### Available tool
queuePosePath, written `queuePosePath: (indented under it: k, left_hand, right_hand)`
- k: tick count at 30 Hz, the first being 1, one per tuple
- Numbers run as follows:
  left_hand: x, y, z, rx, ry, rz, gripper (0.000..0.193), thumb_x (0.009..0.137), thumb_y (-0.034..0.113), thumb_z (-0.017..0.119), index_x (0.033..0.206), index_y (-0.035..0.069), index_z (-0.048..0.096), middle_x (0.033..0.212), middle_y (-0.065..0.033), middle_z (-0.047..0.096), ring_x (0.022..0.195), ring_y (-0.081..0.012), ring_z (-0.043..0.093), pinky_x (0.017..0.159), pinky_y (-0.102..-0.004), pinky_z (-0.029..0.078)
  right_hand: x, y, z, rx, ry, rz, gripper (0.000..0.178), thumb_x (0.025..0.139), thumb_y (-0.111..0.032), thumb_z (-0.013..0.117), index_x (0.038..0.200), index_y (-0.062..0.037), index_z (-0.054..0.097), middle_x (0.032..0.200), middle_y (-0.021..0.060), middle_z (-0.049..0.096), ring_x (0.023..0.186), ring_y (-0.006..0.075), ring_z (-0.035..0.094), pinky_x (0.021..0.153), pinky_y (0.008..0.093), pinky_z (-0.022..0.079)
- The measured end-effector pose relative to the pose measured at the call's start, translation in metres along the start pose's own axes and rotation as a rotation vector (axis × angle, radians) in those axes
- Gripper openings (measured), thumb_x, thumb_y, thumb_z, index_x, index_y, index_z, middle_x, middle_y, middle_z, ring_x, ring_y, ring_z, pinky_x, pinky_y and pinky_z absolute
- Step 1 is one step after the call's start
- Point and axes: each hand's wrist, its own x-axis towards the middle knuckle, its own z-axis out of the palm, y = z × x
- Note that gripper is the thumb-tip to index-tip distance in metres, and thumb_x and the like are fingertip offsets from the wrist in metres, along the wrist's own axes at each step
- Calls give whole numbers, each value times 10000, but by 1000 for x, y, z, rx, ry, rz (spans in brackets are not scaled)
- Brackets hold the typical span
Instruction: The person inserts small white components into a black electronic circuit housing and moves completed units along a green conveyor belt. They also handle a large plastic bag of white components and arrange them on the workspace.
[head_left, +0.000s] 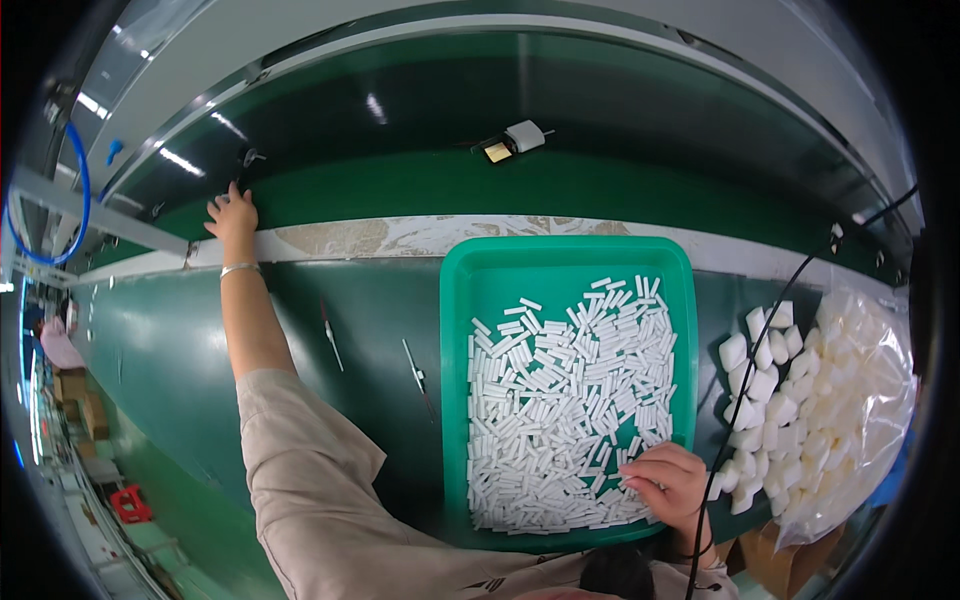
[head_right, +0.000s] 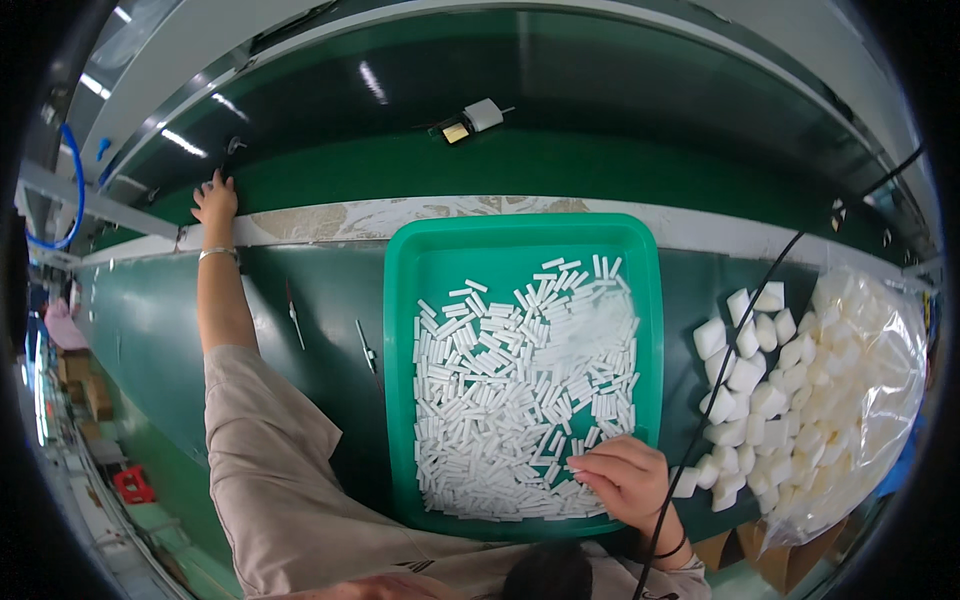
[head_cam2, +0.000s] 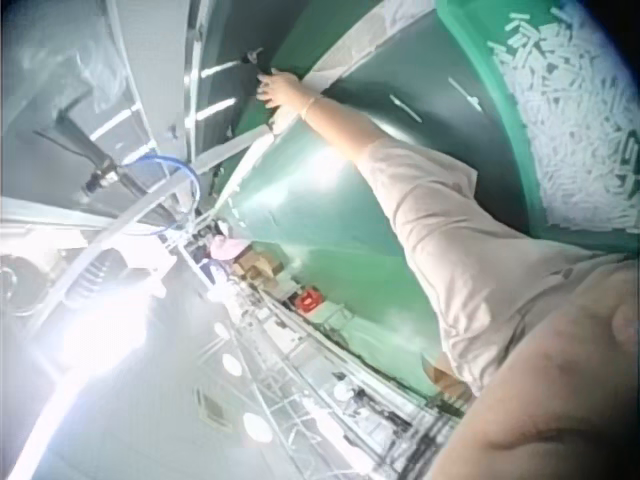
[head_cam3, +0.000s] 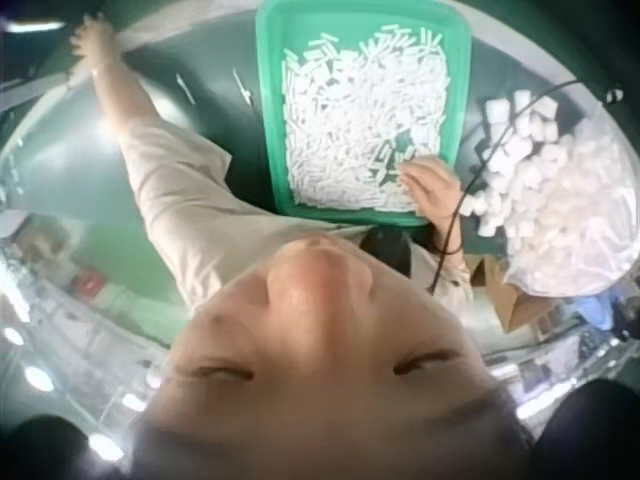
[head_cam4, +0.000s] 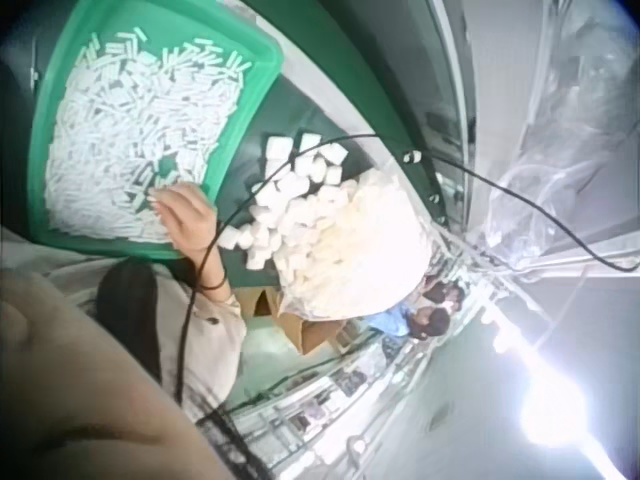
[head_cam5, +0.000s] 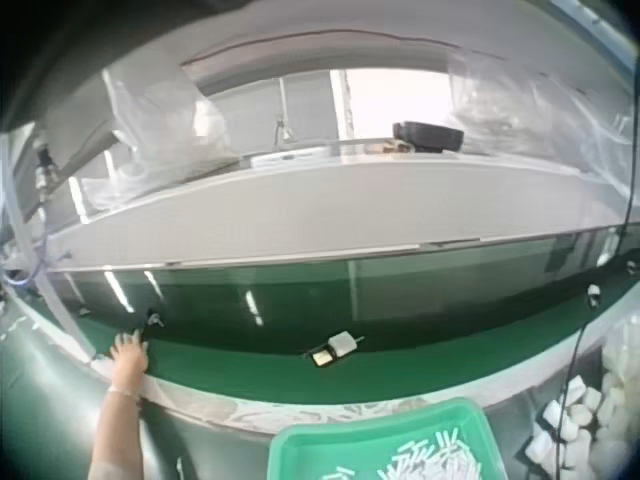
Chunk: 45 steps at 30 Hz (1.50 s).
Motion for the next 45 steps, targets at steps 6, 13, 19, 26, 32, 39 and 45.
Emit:
queuePosePath:
  k: [6,13,19,26,32,39,45]
  left_hand:
    - [7,10,-15,-163,64,108,173,825,247,491,951,128,498,951,-109,573,910,-311,553,698,-460,448]
    - [-2,-23,-24,-1227,445,92,289,798,252,628,905,32,476,786,-61,530,713,-198,542,631,-325,430]
    - [-168,50,-181,-2160,-783,49,320,856,217,562,1125,56,497,755,25,494,650,-53,469,553,-192,388]
    - [-364,110,-298,-2096,-1398,509,362,716,93,668,1022,48,479,1029,-149,558,819,-255,616,650,-324,550]
    - [-410,122,-306,-2194,-1406,472,400,738,-2,599,1095,21,420,994,-200,572,807,-256,622,635,-312,546]
    - [-413,130,-303,-2096,-1285,508,400,774,118,594,1119,36,409,1005,-166,556,759,-216,620,591,-278,546]
    - [-413,130,-302,-2076,-1269,510,363,772,115,596,1080,30,425,1001,-165,556,773,-225,620,592,-273,547]
  right_hand:
    - [0,-4,-5,36,17,-9,202,640,-15,679,837,-54,661,720,59,600,610,203,568,538,269,443]
    - [-11,-4,-4,136,16,-45,161,696,-38,662,855,-60,657,738,88,614,640,224,580,562,291,452]
    - [-16,11,-2,191,94,-109,154,720,-66,653,873,-46,654,772,89,608,663,221,580,578,291,449]
    - [-29,4,-5,518,408,101,185,735,69,599,913,26,622,850,103,588,733,131,567,643,217,452]
    - [-32,-9,-8,732,500,79,157,737,109,573,881,56,607,852,95,561,754,119,547,668,202,429]
    - [-38,-3,-13,739,455,33,177,734,80,600,904,37,625,855,96,569,773,135,564,692,219,455]
    - [-37,0,-11,758,468,62,180,729,80,607,903,38,624,863,97,571,774,131,564,701,219,453]
